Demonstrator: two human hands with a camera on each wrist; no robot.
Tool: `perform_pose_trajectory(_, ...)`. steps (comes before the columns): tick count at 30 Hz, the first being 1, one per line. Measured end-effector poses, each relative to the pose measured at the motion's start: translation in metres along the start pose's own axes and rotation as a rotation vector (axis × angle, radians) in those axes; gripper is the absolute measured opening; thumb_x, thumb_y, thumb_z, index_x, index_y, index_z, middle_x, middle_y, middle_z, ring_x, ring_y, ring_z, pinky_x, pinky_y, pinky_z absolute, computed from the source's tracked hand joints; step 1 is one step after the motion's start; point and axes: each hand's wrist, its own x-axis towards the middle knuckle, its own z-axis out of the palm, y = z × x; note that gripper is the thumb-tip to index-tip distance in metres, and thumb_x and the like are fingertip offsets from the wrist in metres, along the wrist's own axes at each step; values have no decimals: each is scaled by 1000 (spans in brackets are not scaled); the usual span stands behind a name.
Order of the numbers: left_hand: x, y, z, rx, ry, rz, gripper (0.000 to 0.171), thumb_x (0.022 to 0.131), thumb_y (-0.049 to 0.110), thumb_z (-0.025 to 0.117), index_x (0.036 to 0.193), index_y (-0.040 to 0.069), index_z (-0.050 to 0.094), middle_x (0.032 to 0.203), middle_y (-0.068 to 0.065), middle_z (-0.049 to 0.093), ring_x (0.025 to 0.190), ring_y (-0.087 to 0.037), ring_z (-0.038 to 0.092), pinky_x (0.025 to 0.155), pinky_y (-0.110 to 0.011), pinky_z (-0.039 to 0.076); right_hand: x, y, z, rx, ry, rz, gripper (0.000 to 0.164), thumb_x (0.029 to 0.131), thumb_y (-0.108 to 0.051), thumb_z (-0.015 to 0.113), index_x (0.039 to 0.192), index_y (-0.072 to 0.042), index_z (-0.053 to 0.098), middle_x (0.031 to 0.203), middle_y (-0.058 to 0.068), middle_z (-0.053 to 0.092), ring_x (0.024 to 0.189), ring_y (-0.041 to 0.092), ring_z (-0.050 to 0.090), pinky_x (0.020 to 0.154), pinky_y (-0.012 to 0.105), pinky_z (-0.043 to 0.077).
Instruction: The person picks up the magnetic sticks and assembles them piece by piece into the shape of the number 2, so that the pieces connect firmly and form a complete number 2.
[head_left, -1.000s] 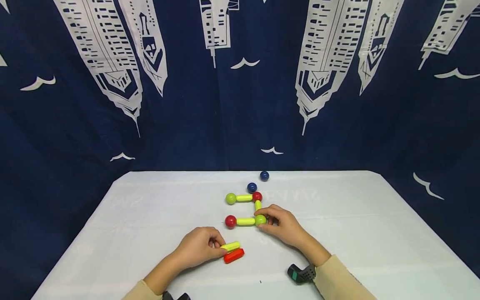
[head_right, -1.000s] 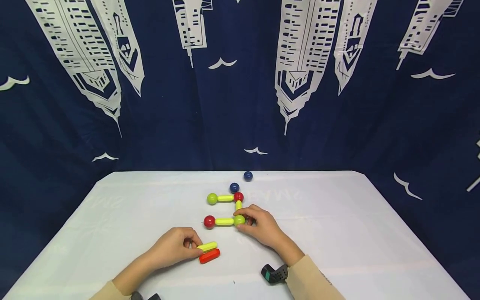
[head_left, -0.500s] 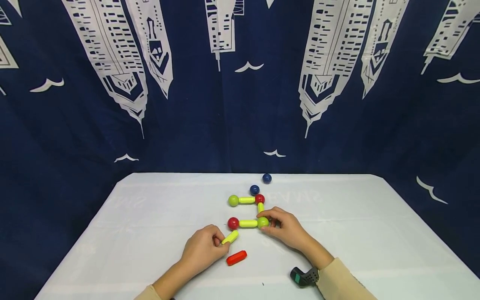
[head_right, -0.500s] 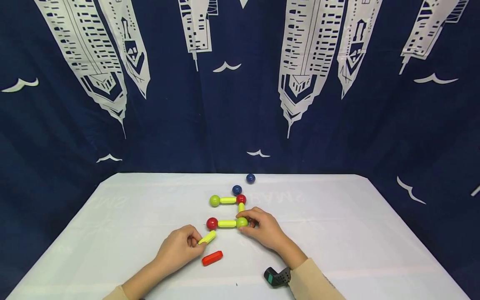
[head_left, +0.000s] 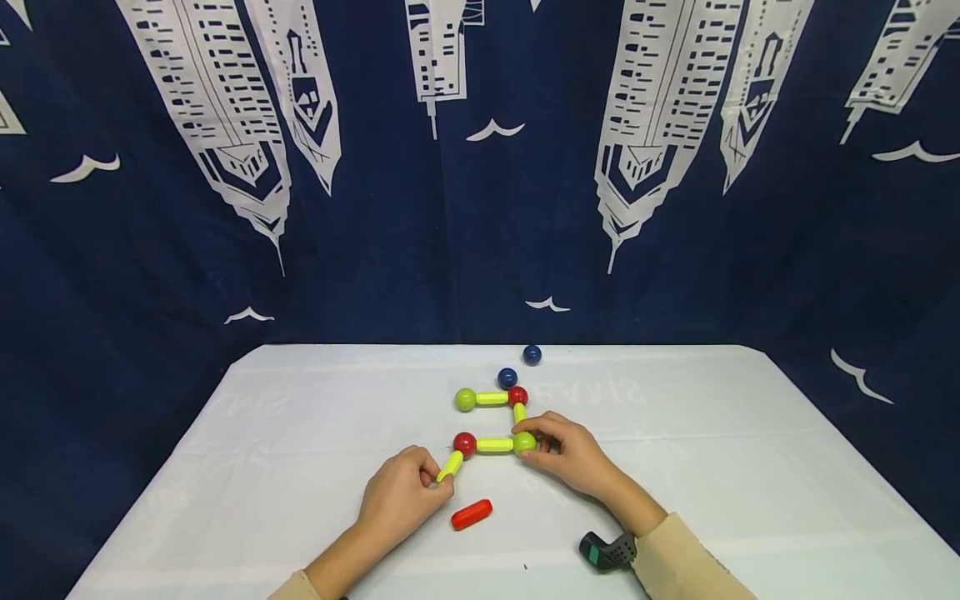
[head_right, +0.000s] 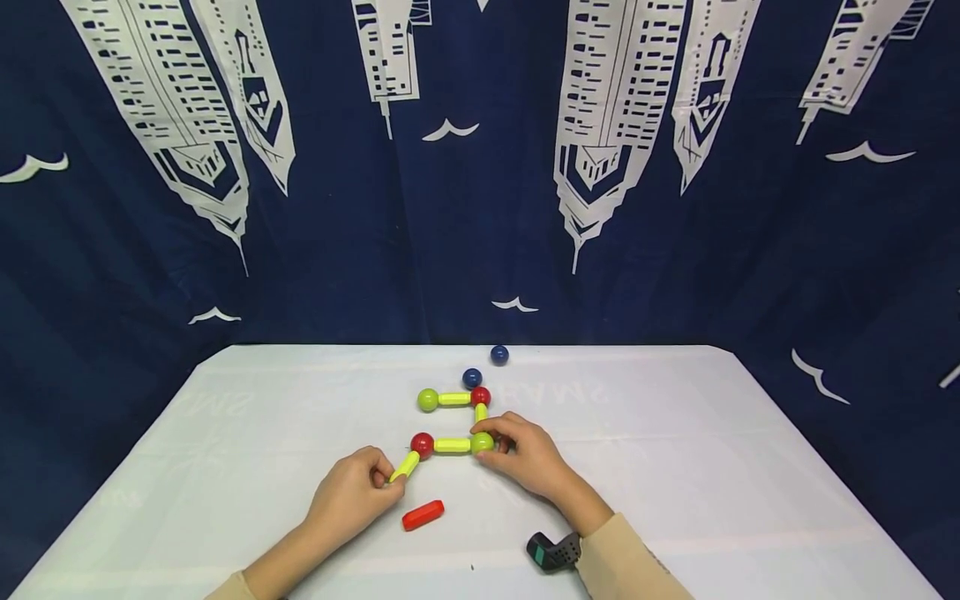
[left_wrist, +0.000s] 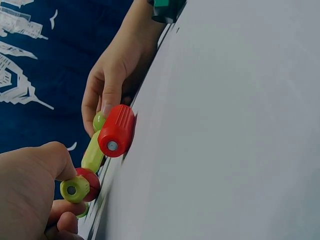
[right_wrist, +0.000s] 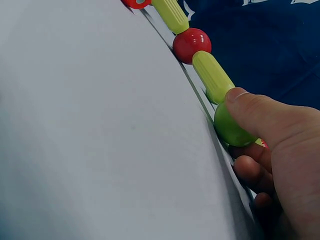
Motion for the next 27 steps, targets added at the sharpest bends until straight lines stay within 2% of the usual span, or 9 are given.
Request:
perform_pose_trajectory(6,-1,-2,0,35,-4,44,22,76,27,81,68,23,61,64,14,49,56,0,41,50,-19,33,1,-1,1,-3,4,-3,31,85,-21,80,114,-28,70,97,-10,63,79,8,55,70,21,47)
perform_pose_trajectory(9,-1,-4,0,56,-29,80,23,79,34,82,70,25,63,65,16,50,57,2,40,51,-18,33,1,-2,1,-1,6,-13,31,85,-21,80,114,-26,71,97,-9,64,79,9,55,69,22,47)
perform_pose_trajectory(15,0,-6,1,59,-85,112,21,81,42,81,75,27,68,69,19,51,59,2,41,53,-18,33,1,-2,1,-13,2,2,31,85,-22,80,115,-28,71,96,-10,63,79,10,55,69,21,47)
perform_pose_trajectory(27,1,-8,2,0,-163,201,12,81,36,82,82,29,72,73,21,52,63,3,44,57,-18,36,0,-1,1,-31,4,14,32,85,-23,80,115,-30,70,96,-11,62,80,9,55,69,21,47)
